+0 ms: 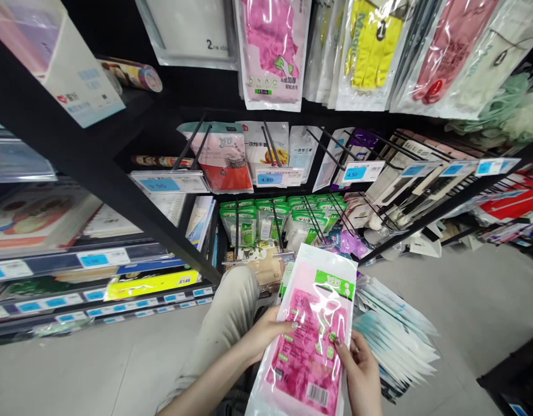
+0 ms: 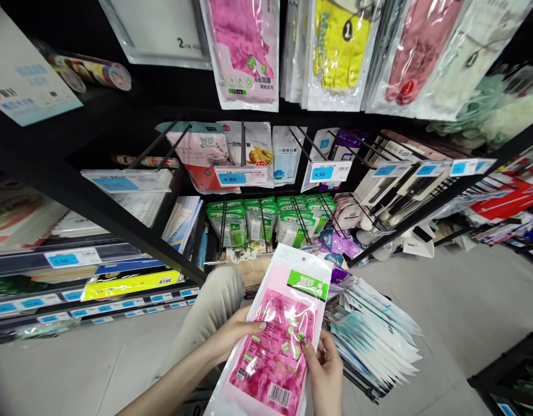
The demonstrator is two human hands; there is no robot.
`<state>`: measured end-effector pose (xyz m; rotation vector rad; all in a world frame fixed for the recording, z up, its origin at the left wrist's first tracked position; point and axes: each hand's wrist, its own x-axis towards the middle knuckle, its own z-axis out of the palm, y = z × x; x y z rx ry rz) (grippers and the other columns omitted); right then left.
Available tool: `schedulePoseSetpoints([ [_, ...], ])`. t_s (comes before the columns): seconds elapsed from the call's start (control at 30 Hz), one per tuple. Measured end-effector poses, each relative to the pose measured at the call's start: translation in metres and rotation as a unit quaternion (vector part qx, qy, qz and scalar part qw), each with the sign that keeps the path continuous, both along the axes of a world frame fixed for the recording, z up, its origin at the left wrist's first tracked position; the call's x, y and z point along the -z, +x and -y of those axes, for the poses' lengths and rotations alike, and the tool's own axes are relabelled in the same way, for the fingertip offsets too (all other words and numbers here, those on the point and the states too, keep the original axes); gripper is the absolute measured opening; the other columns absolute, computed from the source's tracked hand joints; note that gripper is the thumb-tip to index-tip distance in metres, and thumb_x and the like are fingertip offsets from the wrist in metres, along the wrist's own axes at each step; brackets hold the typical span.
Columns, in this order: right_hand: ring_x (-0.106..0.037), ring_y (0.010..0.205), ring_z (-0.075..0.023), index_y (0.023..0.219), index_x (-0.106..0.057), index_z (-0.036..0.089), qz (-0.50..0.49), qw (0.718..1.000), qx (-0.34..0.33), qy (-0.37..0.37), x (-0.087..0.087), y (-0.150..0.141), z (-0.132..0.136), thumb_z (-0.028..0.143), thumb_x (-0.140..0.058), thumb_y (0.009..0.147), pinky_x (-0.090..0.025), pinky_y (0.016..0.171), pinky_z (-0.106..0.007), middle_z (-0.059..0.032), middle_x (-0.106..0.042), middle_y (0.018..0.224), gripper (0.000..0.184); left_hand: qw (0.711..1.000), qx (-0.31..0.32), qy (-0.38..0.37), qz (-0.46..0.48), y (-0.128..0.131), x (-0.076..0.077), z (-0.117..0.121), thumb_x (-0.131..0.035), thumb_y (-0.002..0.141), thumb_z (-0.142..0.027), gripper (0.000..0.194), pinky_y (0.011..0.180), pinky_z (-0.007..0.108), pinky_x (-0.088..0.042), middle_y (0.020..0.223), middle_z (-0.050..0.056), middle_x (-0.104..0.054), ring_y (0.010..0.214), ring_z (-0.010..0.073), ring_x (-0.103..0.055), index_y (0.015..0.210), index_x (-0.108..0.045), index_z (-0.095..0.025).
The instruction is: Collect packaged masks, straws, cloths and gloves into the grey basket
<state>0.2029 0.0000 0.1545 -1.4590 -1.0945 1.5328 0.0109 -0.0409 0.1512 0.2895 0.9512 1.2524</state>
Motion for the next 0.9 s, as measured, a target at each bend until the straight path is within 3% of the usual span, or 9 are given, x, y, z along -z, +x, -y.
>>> schedulePoseSetpoints([
  [0.27,-0.066,0.084,-0.0277,0.096,-0.06,0.019,0.007,0.999,-0.053,-0.007,0.004,0.008,-0.004,0.047,-0.071,0.066,-0.053,0.066,-0.032,-0.0088,-0.071,0.095,0.043,1.0,-0.002,-0.004,0.014,0.002,-0.002,-0.002,-0.082,0.057,-0.023,0.041,0.082,0.037,-0.046,0.088,0.009,-0.074,0.086,0.0272,-0.066,0.095,-0.07,-0.014],
  [0.67,-0.066,0.084,-0.0259,0.095,-0.061,0.019,0.006,0.998,-0.065,-0.017,0.001,0.007,-0.004,0.048,-0.071,0.068,-0.053,0.067,-0.031,-0.0091,-0.07,0.097,0.041,1.0,0.001,-0.008,-0.006,0.001,-0.006,-0.001,-0.082,0.057,-0.026,0.045,0.082,0.038,-0.046,0.088,0.009,-0.073,0.086,0.0281,-0.066,0.098,-0.068,-0.012],
  [0.77,-0.065,0.086,-0.0251,0.096,-0.06,0.02,0.009,0.996,-0.087,0.018,-0.016,0.014,-0.03,0.048,-0.074,0.064,-0.053,0.068,-0.031,-0.0094,-0.07,0.095,0.045,0.998,0.029,0.03,-0.051,0.0,-0.013,-0.01,-0.08,0.06,-0.029,0.044,0.081,0.036,-0.046,0.09,0.008,-0.072,0.087,0.0261,-0.065,0.099,-0.067,-0.013],
  [0.9,-0.064,0.076,-0.0195,0.109,-0.056,0.025,0.031,0.986,-0.03,0.164,-0.074,0.051,-0.092,0.041,-0.082,0.055,-0.053,0.067,-0.032,-0.0044,-0.068,0.086,0.063,0.972,0.127,0.136,-0.146,0.008,-0.035,-0.041,-0.074,0.066,-0.032,0.034,0.075,0.03,-0.046,0.089,0.005,-0.071,0.081,0.0215,-0.063,0.093,-0.067,-0.013],
])
